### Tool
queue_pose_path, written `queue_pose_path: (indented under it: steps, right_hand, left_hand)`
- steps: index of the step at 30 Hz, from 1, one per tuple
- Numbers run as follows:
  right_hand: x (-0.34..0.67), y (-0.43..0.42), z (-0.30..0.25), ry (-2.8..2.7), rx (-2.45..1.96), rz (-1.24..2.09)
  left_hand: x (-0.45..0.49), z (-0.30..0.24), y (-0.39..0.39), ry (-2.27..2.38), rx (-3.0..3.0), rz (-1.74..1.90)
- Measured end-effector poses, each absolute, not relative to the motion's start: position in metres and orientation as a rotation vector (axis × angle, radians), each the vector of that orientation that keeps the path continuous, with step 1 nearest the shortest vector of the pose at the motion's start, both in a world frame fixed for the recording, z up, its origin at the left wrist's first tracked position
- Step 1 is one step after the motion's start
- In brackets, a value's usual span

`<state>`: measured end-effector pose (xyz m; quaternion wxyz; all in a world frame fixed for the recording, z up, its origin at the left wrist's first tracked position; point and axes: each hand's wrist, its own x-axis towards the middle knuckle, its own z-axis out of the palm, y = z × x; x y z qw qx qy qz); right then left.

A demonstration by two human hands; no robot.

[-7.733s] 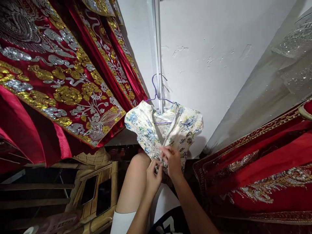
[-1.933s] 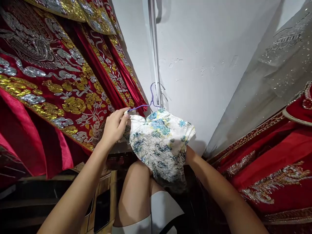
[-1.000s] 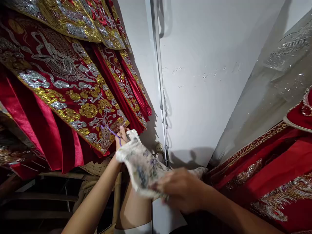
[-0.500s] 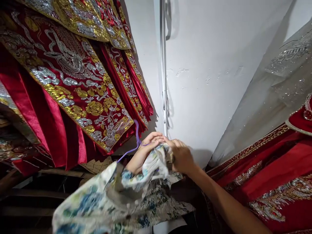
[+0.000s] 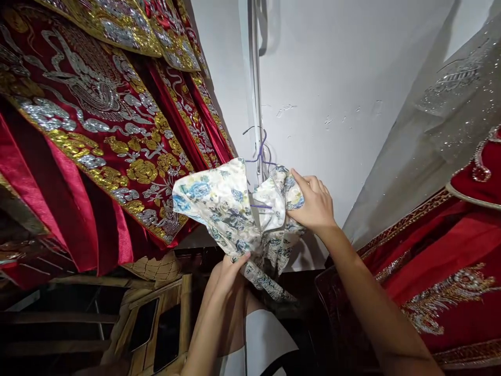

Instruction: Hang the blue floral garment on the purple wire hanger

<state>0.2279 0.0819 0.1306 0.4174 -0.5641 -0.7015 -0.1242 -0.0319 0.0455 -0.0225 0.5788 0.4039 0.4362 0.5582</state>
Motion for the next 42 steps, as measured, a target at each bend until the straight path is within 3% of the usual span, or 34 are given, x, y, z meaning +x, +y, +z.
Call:
queue_pose_path:
  steps: [4,8,12,15,22,37,42]
  right_hand:
    - [0.221,0.05,0.103,-1.793,-1.287,-0.094]
    - [0.199,0.006,0.033,-1.465,-1.157,0.298]
    - [0.165,-0.015,-0.032,-1.333,-1.322,0.772]
    - [0.145,-0.013,-0.04,-1.455,-1.268,1.071]
    - [0.139,-0.01,-0.017,-1.441,-1.209,1.201]
    - [0.14,-0.016,-0.018,-1.399,-1.29,1.134]
    - [0.142,-0.016,-0.02,-1.401,-1.336,1.073]
  left_hand:
    - [-0.019,-0.064,0.03,1.091,0.818,1.359]
    - [-0.008,-0.094,0.011,1.104,0.701,1.327]
    - [-0.003,-0.097,-0.007,1.063,0.77,1.287]
    - [-0.006,-0.089,-0.017,1.042,0.82,1.264]
    - [-0.015,-0.073,-0.027,1.109,0.858,1.252]
    - [-0.016,-0.072,-0.028,1.081,0.901,1.198]
    - [-0.01,-0.083,-0.023,1.413,0.912,1.531]
